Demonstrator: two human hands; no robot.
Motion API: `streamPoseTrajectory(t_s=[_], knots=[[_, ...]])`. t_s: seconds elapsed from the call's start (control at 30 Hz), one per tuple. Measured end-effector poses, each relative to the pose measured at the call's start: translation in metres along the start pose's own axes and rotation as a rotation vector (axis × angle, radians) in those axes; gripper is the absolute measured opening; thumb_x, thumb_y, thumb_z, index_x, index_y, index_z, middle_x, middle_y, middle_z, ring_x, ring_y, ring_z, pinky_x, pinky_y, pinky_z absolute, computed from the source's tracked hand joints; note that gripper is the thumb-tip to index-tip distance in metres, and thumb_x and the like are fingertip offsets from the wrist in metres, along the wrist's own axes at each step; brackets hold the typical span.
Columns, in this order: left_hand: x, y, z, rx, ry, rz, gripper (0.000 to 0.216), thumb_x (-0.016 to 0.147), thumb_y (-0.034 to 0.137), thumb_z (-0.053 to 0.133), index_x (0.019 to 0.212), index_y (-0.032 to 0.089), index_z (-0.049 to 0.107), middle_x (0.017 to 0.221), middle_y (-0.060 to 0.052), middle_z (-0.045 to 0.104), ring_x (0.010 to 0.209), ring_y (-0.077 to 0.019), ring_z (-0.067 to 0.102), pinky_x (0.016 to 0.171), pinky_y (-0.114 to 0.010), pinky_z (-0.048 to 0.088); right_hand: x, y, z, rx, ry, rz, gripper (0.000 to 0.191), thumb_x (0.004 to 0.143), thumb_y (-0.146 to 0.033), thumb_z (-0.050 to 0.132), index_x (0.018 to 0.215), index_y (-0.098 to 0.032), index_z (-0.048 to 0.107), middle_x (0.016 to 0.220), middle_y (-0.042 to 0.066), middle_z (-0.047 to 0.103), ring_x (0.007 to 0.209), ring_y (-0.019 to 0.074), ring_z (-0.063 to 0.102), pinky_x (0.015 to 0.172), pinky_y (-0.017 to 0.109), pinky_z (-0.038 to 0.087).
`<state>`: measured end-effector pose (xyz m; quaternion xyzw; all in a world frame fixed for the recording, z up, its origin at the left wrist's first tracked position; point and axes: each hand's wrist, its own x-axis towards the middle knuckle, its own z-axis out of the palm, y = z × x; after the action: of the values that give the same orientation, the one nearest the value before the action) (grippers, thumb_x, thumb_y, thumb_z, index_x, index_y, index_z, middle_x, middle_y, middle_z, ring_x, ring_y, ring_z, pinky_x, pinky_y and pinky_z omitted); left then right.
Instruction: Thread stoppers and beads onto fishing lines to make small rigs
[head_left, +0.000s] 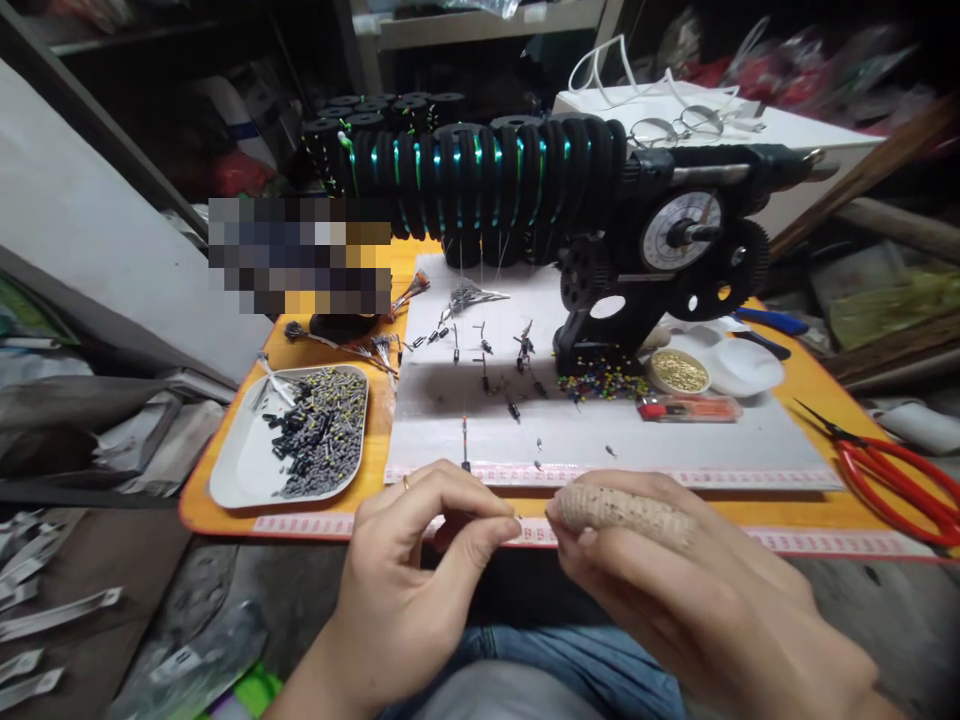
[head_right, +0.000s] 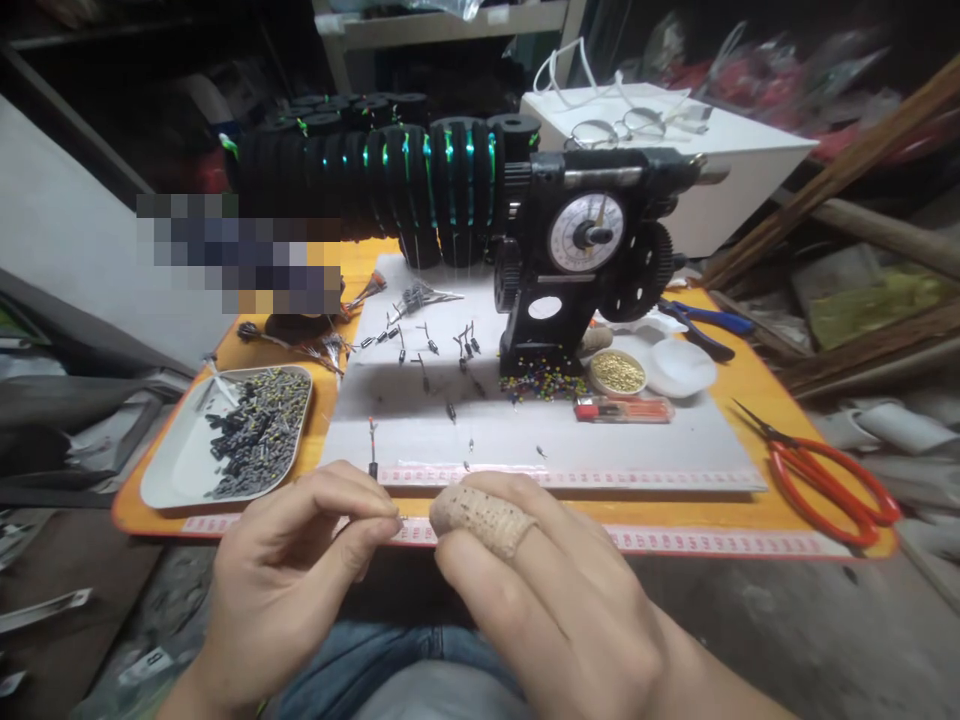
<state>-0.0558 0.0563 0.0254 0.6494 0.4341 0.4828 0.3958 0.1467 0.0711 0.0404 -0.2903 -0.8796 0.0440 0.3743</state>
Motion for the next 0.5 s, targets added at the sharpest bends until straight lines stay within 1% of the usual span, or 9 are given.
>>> streamPoseTrajectory(t_s=[0.1,0.17,0.33,0.43,0.5], knots=[[0.003,-0.002,-0.002,0.043,-0.009,0.025,0.013,0.086,0.009,0.062,0.083,0.021,0.064,0.074,0.002,0.066,0.068,-0.0111,0.061,0.061,-0.023,0.047,-0.015,0.005,0.005,0.053,0.011,0.041,0.025,0.083,-0.001,0.061,0.099,-0.020,0.062,0.092,0.007,0.071,0.090,0.0224,0.069,0.076,0.033,0.062],[0.006,-0.004,-0.004,0.076,-0.021,0.033,0.012,0.086,0.009,0.062,0.082,0.020,0.064,0.074,0.001,0.066,0.069,-0.0114,0.061,0.062,-0.023,0.047,-0.022,0.008,0.006,0.069,-0.011,0.066,0.028,0.081,0.002,0.062,0.101,-0.018,0.061,0.096,0.007,0.070,0.093,0.0222,0.068,0.080,0.034,0.061],[0.009,-0.008,-0.008,0.176,0.014,0.067,0.011,0.085,0.007,0.063,0.083,0.018,0.065,0.076,0.000,0.067,0.072,-0.0111,0.063,0.066,-0.022,0.050,-0.023,0.009,0.008,-0.012,-0.176,0.086,0.018,0.087,-0.005,0.060,0.096,-0.019,0.064,0.099,0.007,0.072,0.101,0.0240,0.066,0.089,0.037,0.058],[0.009,-0.007,-0.007,0.241,0.032,0.142,0.012,0.082,0.004,0.065,0.084,0.016,0.066,0.077,-0.001,0.068,0.073,-0.0099,0.065,0.068,-0.019,0.051,-0.018,0.009,0.011,-0.058,-0.221,0.065,0.018,0.089,-0.006,0.057,0.098,-0.021,0.063,0.103,0.006,0.072,0.104,0.0235,0.065,0.092,0.038,0.056],[0.009,-0.005,-0.004,0.251,0.029,0.188,0.014,0.081,0.002,0.065,0.086,0.014,0.067,0.077,-0.002,0.070,0.073,-0.0092,0.066,0.069,-0.017,0.051,-0.014,0.010,0.014,-0.028,-0.229,0.035,0.020,0.089,-0.005,0.056,0.100,-0.020,0.062,0.102,0.006,0.071,0.104,0.0225,0.064,0.093,0.038,0.055]])
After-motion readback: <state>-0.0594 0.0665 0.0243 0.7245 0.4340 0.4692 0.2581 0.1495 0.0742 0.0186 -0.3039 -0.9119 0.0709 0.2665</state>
